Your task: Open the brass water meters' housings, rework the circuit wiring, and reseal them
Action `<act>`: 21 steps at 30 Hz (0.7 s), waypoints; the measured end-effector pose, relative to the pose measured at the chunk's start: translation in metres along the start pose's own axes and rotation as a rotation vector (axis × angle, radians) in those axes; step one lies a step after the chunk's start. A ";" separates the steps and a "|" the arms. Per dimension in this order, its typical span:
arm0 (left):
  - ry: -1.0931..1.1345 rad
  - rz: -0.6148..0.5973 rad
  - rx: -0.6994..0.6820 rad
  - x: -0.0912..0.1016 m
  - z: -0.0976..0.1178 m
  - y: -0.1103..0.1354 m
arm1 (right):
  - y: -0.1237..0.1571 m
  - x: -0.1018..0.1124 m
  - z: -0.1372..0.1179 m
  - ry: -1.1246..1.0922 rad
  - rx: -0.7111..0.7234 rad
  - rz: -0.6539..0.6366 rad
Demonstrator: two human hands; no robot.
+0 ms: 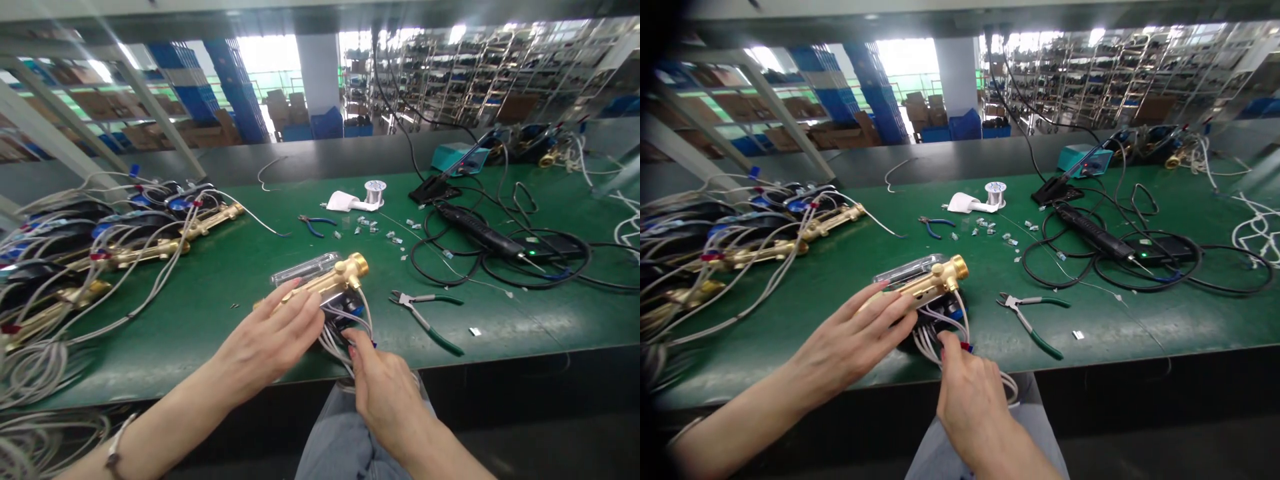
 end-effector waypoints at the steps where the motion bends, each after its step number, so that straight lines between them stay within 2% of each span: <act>1: -0.014 0.027 -0.035 0.001 0.002 0.000 | 0.000 0.000 0.001 0.000 -0.006 -0.013; 4: -0.048 0.100 -0.102 0.003 0.005 0.002 | -0.001 -0.001 0.001 0.016 -0.022 -0.053; 7: -0.078 0.119 -0.130 0.001 0.006 0.006 | -0.002 0.001 -0.001 0.021 -0.034 -0.082; 12: 0.008 0.155 -0.174 -0.001 0.006 0.013 | -0.004 0.004 -0.003 0.009 -0.053 -0.117; 21: 0.133 0.128 -0.080 0.001 -0.001 -0.001 | -0.010 0.007 -0.005 0.033 -0.093 -0.196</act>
Point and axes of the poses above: each hand's wrist, its own y-axis away from the middle knuckle, its own x-axis out of the back of the hand, z = x × y, the point moved 7 cm from there along -y, towards the middle knuckle, and after that the axes turned 12 degrees about -y, right-handed, at the moved point
